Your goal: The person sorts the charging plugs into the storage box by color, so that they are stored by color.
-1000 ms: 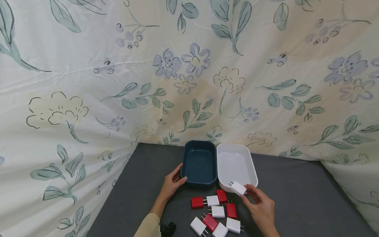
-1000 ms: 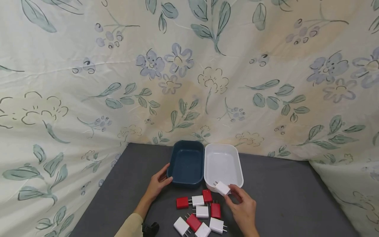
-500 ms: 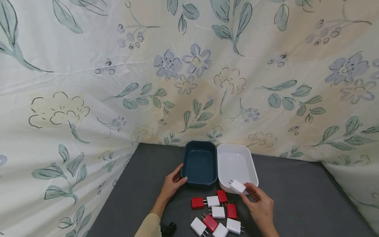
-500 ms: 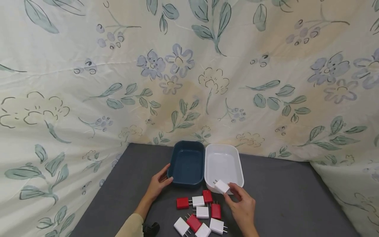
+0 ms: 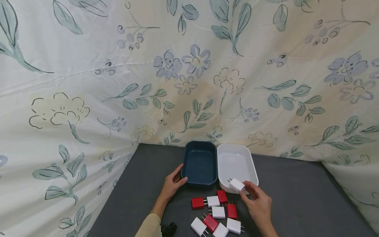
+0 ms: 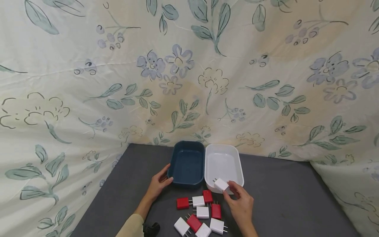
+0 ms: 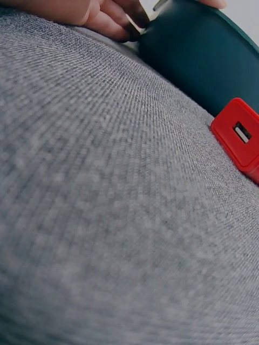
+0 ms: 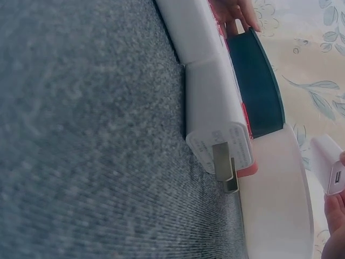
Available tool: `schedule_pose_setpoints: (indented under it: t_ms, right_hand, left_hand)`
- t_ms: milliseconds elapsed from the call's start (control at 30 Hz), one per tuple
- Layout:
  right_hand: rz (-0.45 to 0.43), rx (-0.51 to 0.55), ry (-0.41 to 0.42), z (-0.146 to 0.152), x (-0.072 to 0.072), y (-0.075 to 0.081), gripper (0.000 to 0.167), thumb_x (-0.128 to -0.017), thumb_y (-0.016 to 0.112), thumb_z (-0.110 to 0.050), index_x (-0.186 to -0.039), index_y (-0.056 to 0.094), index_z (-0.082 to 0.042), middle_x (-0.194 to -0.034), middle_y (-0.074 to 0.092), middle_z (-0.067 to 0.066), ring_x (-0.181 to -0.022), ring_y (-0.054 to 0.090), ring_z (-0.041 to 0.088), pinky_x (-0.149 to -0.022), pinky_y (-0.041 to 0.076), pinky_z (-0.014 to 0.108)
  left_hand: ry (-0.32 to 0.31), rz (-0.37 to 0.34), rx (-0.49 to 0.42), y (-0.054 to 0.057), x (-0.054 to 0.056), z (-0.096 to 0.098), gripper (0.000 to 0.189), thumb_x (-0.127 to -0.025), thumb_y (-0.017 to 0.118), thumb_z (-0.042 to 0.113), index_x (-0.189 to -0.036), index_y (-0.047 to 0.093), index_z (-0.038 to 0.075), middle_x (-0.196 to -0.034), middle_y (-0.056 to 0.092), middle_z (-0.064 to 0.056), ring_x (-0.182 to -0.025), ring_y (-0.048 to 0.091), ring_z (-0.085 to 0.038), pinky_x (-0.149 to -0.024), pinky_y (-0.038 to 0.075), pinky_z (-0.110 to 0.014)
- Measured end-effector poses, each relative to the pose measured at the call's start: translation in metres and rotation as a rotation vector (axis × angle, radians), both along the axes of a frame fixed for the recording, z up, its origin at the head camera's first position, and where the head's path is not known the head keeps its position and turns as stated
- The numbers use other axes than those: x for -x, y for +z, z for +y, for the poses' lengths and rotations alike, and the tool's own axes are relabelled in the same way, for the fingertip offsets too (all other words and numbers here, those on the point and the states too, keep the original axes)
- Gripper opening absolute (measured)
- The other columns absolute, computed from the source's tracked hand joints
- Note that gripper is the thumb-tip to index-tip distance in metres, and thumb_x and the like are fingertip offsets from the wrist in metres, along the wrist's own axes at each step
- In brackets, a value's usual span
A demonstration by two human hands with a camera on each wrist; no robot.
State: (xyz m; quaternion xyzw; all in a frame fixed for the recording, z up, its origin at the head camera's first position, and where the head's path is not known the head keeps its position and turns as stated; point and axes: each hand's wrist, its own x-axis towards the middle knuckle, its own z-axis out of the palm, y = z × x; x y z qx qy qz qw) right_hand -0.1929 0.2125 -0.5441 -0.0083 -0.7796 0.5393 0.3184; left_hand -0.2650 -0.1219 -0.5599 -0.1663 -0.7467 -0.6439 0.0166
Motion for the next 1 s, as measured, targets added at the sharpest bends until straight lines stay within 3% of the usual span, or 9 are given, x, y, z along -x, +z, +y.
schedule_pose_setpoints:
  t_ms: [667,1000]
  right_hand:
    - [0.078,-0.037,-0.01,0.001,0.013,-0.003,0.049,-0.06,0.085,0.014,-0.105,0.072,0.003,-0.1,0.073,0.023,-0.089,0.062,-0.012,-0.079,0.051,0.009]
    - [0.006,-0.065,-0.049,0.003,0.018,0.003,0.044,-0.062,0.084,0.013,-0.104,0.072,0.004,-0.099,0.074,0.019,-0.085,0.058,-0.02,-0.075,0.051,0.006]
  left_hand:
    - [-0.006,0.019,0.002,0.002,0.0,-0.001,0.067,-0.092,0.069,0.019,-0.149,0.037,0.003,-0.152,0.037,-0.024,-0.135,0.044,-0.041,-0.108,0.036,-0.057]
    - [-0.01,0.005,0.019,0.004,-0.001,-0.001,0.069,-0.092,0.069,0.021,-0.15,0.036,0.003,-0.152,0.037,-0.024,-0.135,0.044,-0.04,-0.108,0.037,-0.054]
